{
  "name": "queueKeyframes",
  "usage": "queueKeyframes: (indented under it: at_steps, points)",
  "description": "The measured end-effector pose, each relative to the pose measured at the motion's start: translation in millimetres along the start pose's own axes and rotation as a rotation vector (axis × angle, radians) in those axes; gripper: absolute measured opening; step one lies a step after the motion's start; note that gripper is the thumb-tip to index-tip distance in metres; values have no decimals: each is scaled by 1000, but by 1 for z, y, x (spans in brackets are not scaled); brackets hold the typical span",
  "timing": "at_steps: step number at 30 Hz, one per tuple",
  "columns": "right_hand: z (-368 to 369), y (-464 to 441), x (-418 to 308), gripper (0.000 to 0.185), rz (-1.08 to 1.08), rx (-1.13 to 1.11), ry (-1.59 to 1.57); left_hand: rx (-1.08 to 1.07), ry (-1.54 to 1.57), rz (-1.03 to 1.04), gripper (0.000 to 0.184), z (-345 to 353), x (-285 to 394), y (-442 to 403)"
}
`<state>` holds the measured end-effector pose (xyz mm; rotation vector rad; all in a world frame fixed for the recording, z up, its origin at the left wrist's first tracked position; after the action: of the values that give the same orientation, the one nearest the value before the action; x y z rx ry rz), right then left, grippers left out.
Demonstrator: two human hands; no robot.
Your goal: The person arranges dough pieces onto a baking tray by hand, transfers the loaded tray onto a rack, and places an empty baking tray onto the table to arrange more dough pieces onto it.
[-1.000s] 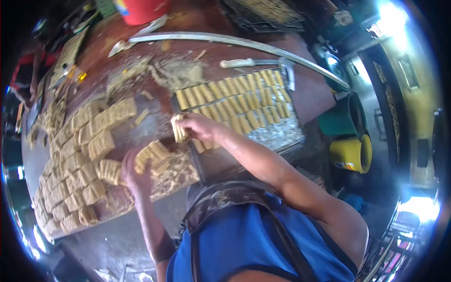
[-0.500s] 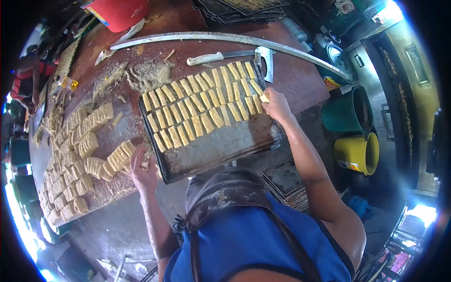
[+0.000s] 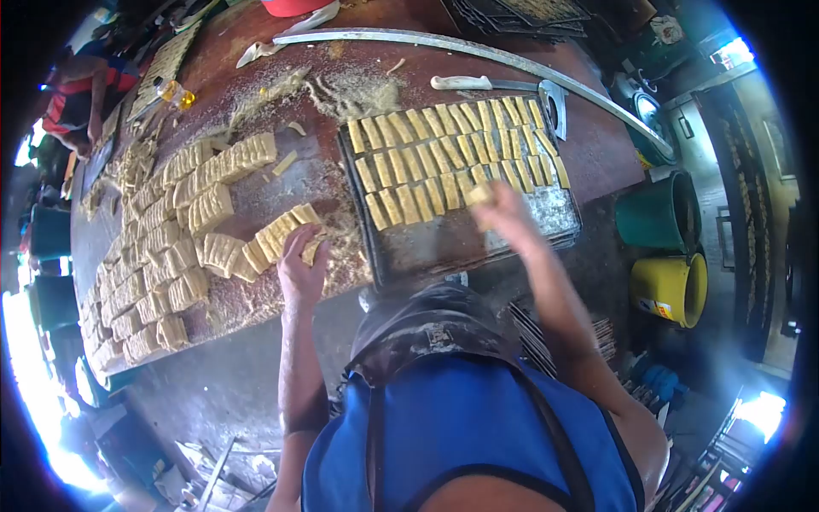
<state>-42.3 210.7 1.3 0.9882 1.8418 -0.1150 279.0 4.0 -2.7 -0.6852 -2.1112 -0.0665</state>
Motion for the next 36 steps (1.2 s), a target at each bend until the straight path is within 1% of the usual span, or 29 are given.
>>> queueKeyframes:
  at_steps: [1,3,5,6,7,8,9,10,11,12,14,15,17,18,20,21,23,24,25,26,27,28,29,31,32,33,34,35,36]
  points:
    - [37,15,-20,49,-47,-109,93,-2,17,2,31,-2,-4,-5]
    - [100,31,-30,41,-70,-159,-4,-117,37,49,33,-2,-9,-10]
    - [136,40,-40,43,-146,-70,226,-169,66,36,31,-2,-10,-13]
    - [145,44,-43,44,-217,4,342,-226,84,63,29,1,-10,-14]
    - [149,44,-40,44,-214,10,348,-280,103,92,28,6,-10,-14]
    - [151,41,-36,42,-197,19,334,-302,87,139,24,17,-16,-12]
    - [148,41,-36,40,-181,24,323,-299,97,137,24,23,-15,-10]
    - [142,42,-36,36,-161,72,337,-345,96,282,29,30,-9,-5]
    - [138,44,-37,36,-160,70,348,-389,93,428,33,38,-1,2]
    - [133,45,-39,36,-157,79,396,-385,100,426,33,44,8,8]
    - [129,47,-47,34,-141,79,511,-472,0,416,45,55,25,24]
    - [127,45,-47,34,-144,78,511,-469,-1,415,45,58,28,28]
    - [124,39,-43,32,-123,-4,417,-411,-114,486,56,65,31,32]
    - [122,35,-33,32,-135,-10,418,-423,-116,509,54,68,28,32]
    - [112,24,-13,31,-346,133,242,-418,-96,458,52,72,19,34]
    - [107,22,-14,31,-362,118,235,-426,-70,413,50,70,21,33]
    - [100,22,-9,32,-271,52,241,-422,-98,388,49,66,27,35]
    - [100,26,-18,39,-196,-38,202,-395,-116,366,50,63,35,36]
    - [104,25,-14,39,-202,-52,188,-372,-135,344,51,62,40,37]
    - [108,23,-13,41,-314,-25,294,-368,-165,294,53,65,40,39]
    - [112,25,-16,43,-422,4,399,-373,-184,286,53,67,41,40]
    - [113,23,-17,41,-366,-9,430,-373,-204,277,53,68,41,41]
    - [108,19,-17,41,-368,-24,419,-370,-224,268,52,70,41,42]
    - [104,12,-11,35,-222,-186,171,-383,-229,230,52,70,50,46]
    - [92,17,-12,33,-410,-49,229,-346,-263,254,51,71,59,47]
    - [86,20,-12,33,-416,-54,221,-304,-295,284,51,73,67,47]
    - [83,23,-12,30,-435,-73,304,-284,-298,340,50,79,70,50]
    - [82,28,-11,27,-450,-87,389,-285,-305,344,50,84,66,50]
    - [86,30,-7,22,-541,-33,361,-303,-297,340,50,89,65,49]
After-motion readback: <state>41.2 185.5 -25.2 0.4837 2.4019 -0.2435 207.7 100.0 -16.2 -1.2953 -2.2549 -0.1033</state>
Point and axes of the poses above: each hand's wrist, its own y-axis away from the middle knuckle, its own z-axis out of the palm, x = y × z, the point moved 3 cm from there along -y, towards the middle knuckle, and after that the axes turned 3 degrees about x, right-handed, at the moved point
